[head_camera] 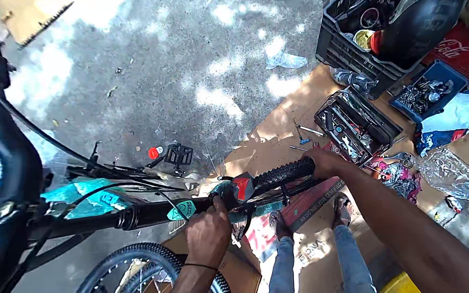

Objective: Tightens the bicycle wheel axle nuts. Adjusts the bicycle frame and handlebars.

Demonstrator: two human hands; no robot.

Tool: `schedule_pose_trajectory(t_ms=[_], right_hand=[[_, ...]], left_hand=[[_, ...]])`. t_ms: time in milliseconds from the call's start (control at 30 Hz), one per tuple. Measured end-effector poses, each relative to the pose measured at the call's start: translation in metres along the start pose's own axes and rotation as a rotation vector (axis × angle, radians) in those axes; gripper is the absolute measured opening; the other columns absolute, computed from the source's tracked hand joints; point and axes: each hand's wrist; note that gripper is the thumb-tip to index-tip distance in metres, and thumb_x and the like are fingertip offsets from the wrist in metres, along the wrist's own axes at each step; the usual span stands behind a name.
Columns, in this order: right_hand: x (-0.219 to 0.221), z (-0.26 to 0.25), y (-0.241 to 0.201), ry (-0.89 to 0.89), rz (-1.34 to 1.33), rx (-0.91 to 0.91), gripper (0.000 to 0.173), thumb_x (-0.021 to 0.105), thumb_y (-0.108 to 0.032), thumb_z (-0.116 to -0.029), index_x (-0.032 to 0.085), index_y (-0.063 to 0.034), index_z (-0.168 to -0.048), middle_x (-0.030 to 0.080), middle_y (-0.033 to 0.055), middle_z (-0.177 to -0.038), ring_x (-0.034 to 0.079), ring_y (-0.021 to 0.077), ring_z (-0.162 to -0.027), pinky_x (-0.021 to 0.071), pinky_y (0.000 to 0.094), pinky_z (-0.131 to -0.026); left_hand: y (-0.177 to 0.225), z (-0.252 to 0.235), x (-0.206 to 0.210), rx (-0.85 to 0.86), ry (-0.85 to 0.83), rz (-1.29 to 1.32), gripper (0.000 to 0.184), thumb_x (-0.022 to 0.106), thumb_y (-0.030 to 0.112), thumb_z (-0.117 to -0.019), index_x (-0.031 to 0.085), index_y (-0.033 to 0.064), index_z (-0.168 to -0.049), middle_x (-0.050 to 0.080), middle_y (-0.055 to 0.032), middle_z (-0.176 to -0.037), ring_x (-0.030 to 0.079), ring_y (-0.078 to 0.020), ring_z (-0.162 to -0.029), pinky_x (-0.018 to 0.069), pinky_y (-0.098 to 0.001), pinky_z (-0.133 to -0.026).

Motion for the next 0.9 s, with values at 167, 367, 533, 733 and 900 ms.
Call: schedule_pose_trajectory(t_ms=[167,367,533,733,900], right_hand=[[-0.010,-0.015,-0.003,0.031,-0.008,0.031,0.067,0.090,-0.020,-0.0673,0.066,-0.0184,-0.130,0.067,0.0092,-0.127,0.064,0.0314,-0.116,0.0509,0.0613,-0.095],[0.031,0.007,-0.023,0.454,0.041,0.117,0.092,0.089,-0.015,-0.0618,0.053,-0.0225,-0.146,0.055,0.0125,-0.145,0.049,0.0362,-0.137,0.0409,0.0600,-0.110],[0.138,0.067,-0.099,1.000,-0.291,0.232,0.075,0.077,-0.027,-0.0781,0.052,-0.0133,-0.147,0.045,0.0085,-0.156,0.047,0.0287,-0.141,0.0450,0.0534,-0.110],[0.217,0.078,-0.206,0.605,-0.792,0.072,0.054,0.058,-0.048,-0.0994,0.063,-0.0121,-0.139,0.063,0.0104,-0.133,0.066,0.0198,-0.111,0.0581,0.0417,-0.091],[0.228,0.063,-0.241,0.516,-0.751,0.039,0.050,0.056,-0.050,-0.1021,0.064,-0.0196,-0.141,0.068,0.0085,-0.111,0.067,0.0190,-0.091,0.0577,0.0394,-0.077]], left_hand=[[-0.008,-0.001,0.009,0.090,0.104,-0.012,0.030,0.060,0.012,-0.0953,0.067,-0.0071,-0.118,0.068,-0.0161,-0.070,0.070,-0.0340,-0.065,0.0562,-0.0490,-0.066],[0.001,0.023,0.025,-0.074,-0.106,0.272,0.063,0.066,0.027,-0.0924,0.050,-0.0082,-0.143,0.073,-0.0236,-0.093,0.071,-0.0431,-0.090,0.0543,-0.0573,-0.088],[-0.013,0.020,0.034,-0.176,-0.155,0.525,0.064,0.057,0.035,-0.0939,0.045,0.0075,-0.150,0.067,-0.0135,-0.072,0.065,-0.0364,-0.062,0.0512,-0.0618,-0.059],[-0.021,0.026,0.035,-0.069,-0.205,0.530,0.083,0.055,0.045,-0.0915,0.031,0.0010,-0.157,0.066,-0.0117,-0.074,0.062,-0.0338,-0.061,0.0514,-0.0608,-0.059],[-0.058,0.028,0.042,0.065,-0.281,0.646,0.088,0.059,0.034,-0.0821,0.029,0.0022,-0.159,0.055,0.0001,-0.069,0.052,-0.0202,-0.057,0.0486,-0.0497,-0.053]])
Point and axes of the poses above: each hand's wrist, its own z-axis away from the middle knuckle, its own x-axis out of the palm, y = z × x
